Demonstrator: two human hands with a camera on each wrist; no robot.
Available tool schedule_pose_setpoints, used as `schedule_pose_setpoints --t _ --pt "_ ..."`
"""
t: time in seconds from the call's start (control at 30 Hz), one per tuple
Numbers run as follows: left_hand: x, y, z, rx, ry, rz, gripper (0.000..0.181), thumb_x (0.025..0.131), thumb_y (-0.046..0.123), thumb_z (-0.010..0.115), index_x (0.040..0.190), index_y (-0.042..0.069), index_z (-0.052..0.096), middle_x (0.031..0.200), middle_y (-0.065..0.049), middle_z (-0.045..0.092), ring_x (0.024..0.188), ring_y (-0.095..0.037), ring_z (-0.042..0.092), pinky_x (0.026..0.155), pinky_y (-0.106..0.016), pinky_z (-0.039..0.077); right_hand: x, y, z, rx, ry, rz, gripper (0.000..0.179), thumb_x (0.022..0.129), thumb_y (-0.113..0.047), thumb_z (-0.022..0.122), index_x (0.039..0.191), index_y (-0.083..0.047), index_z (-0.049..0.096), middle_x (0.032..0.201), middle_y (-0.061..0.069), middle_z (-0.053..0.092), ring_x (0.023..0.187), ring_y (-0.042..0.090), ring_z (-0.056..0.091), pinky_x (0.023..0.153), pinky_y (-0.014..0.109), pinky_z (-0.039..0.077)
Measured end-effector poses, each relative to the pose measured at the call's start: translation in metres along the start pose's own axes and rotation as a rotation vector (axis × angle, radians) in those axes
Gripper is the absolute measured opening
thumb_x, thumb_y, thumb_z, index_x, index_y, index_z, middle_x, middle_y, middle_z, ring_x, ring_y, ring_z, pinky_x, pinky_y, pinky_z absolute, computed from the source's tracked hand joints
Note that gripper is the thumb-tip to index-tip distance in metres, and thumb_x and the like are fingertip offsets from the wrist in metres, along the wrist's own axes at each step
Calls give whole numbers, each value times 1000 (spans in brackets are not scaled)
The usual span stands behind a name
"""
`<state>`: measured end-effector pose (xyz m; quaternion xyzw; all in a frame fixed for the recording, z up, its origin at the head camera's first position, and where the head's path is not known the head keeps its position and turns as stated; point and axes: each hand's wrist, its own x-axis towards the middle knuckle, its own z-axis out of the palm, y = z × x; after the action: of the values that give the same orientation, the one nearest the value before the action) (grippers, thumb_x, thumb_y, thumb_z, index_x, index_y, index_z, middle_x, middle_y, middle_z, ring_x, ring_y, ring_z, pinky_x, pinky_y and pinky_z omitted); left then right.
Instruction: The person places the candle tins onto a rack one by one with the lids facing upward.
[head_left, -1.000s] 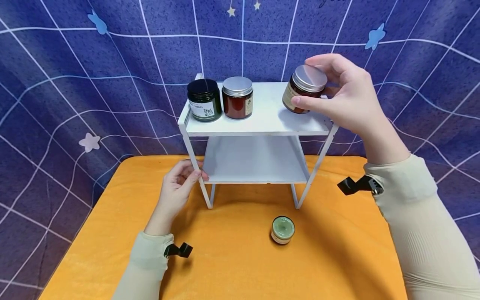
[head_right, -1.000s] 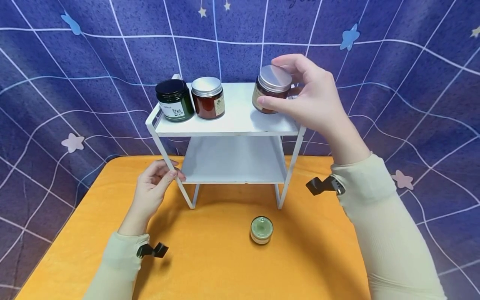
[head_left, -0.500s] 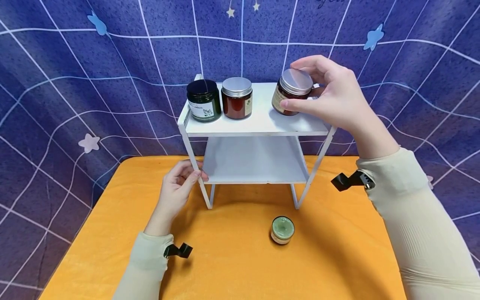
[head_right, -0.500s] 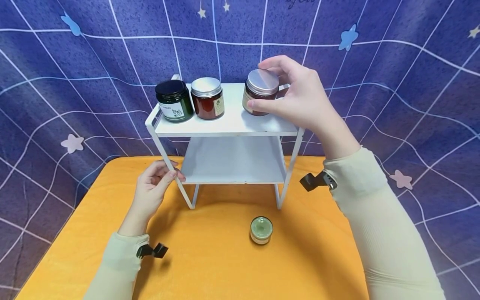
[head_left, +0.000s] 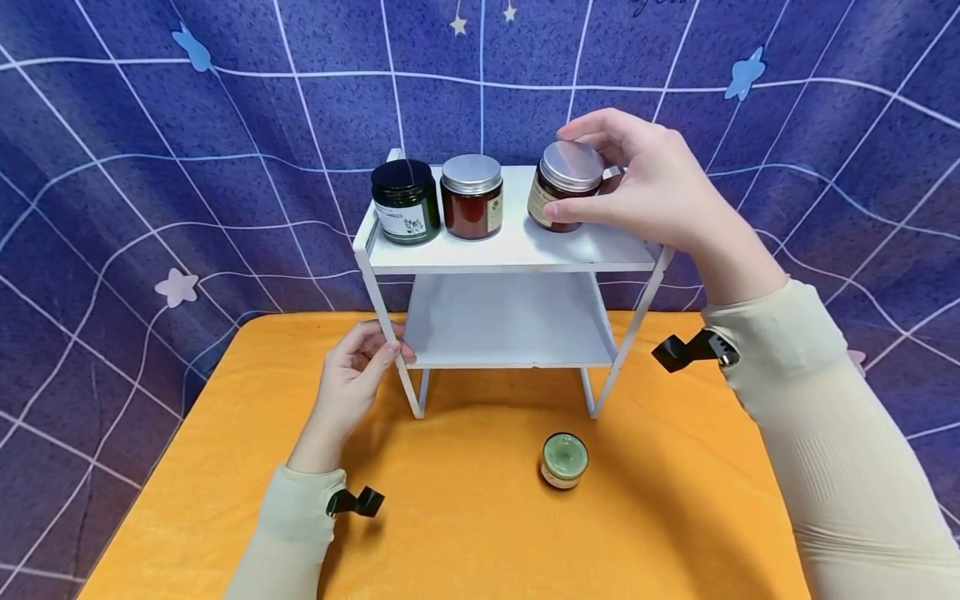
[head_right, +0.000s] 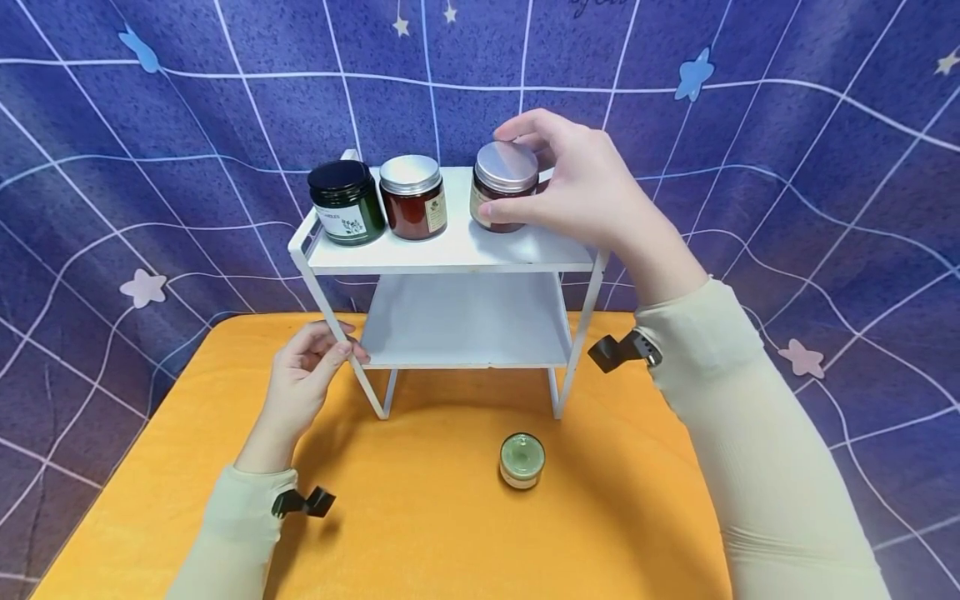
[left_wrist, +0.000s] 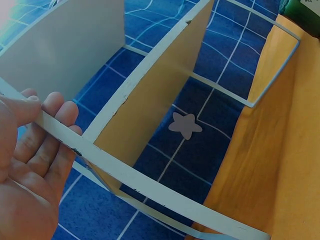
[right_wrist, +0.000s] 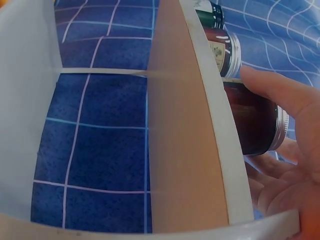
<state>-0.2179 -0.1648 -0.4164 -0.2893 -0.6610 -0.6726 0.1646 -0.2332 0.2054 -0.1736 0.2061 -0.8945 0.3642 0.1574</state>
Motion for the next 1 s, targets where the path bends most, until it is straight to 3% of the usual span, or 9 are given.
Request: schedule_pose_setpoints --t 0.4,0.67,0.83,1.0 --pt "0 0 -1 20 0 6 19 106 -14 58 123 -11 66 92 -11 79 84 -17 76 81 -25 61 9 -6 9 10 -78 31 77 80 -36 101 145 -18 65 131 3 75 114 14 71 96 29 56" --pt "0 -2 -1 15 4 3 20 106 -14 58 123 -11 66 92 -11 79 84 -18 76 81 -25 61 12 -4 12 11 -103 28 75 82 -39 99 147 -19 65 127 2 75 112 13 70 94 25 54" --pt "-1 -2 -1 -1 -2 14 20 105 -16 57 124 -13 66 92 -13 78 85 -18 76 81 -26 61 11 -3 12 3 -111 21 76 84 -38 98 149 -19 64 130 3 75 118 15 70 101 30 52" --pt "-1 -1 -1 12 -4 6 20 106 -14 57 125 -14 65 93 -10 79 86 -17 77 81 -26 62 10 -3 13 -5 -120 12 74 86 -38 96 150 -19 64 132 4 75 120 16 70 100 31 48"
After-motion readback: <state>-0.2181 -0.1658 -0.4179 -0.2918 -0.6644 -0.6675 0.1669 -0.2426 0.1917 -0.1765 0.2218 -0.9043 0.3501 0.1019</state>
